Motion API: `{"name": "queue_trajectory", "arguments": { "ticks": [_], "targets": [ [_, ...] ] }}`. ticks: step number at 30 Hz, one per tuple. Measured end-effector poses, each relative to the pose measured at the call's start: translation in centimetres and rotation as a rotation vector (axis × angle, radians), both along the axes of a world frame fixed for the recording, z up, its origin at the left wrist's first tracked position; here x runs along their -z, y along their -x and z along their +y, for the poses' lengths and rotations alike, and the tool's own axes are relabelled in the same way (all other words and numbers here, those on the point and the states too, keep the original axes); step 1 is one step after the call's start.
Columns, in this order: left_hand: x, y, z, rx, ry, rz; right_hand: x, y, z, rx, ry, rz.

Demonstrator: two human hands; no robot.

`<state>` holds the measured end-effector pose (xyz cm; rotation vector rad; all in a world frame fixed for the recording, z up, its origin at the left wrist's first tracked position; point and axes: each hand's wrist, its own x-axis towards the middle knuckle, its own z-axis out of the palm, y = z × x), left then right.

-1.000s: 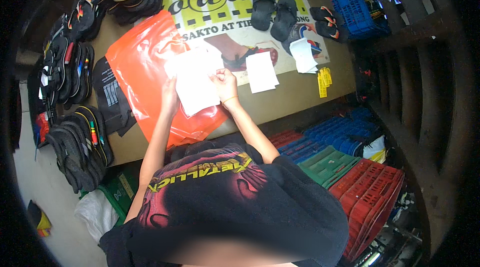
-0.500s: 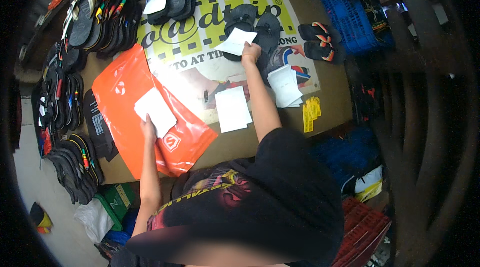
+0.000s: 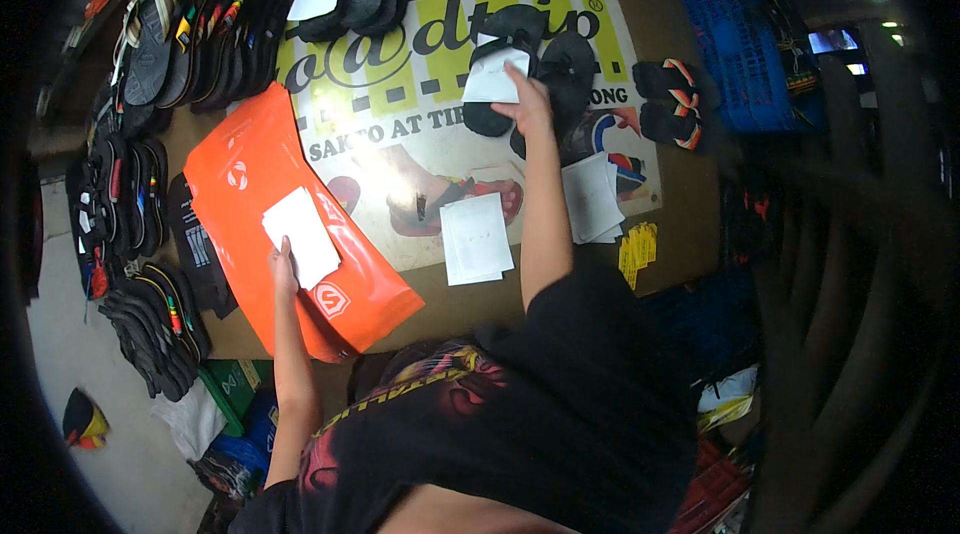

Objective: The person stands at a cluttered table and organizes footwear. They pick up flip-flops and sandals, place them into an orange plastic bag, and handle small white paper slips. The person also stacks several pairs of flip-flops on the table.

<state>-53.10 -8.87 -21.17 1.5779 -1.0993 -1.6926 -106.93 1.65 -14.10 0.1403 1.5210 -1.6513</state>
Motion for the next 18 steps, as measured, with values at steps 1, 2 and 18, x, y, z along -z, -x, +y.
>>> {"name": "queue_trajectory", "arguments": {
  "ticks": [1,2,18],
  "targets": [
    [0.1,0.0,0.0,-0.012,0.007,-0.022,0.0,-1.2,0.6,-0.028,-0.116,0.000],
    [0.2,-0.1,-0.1,-0.014,-0.006,-0.045,0.2,-2.0,0.4,0.020,-0.106,0.040],
    [-1.6,0.7,-0.1,-0.134,-0.206,0.021,5.5,5.0,-3.3,-0.085,-0.999,1.185]
  ]
}}
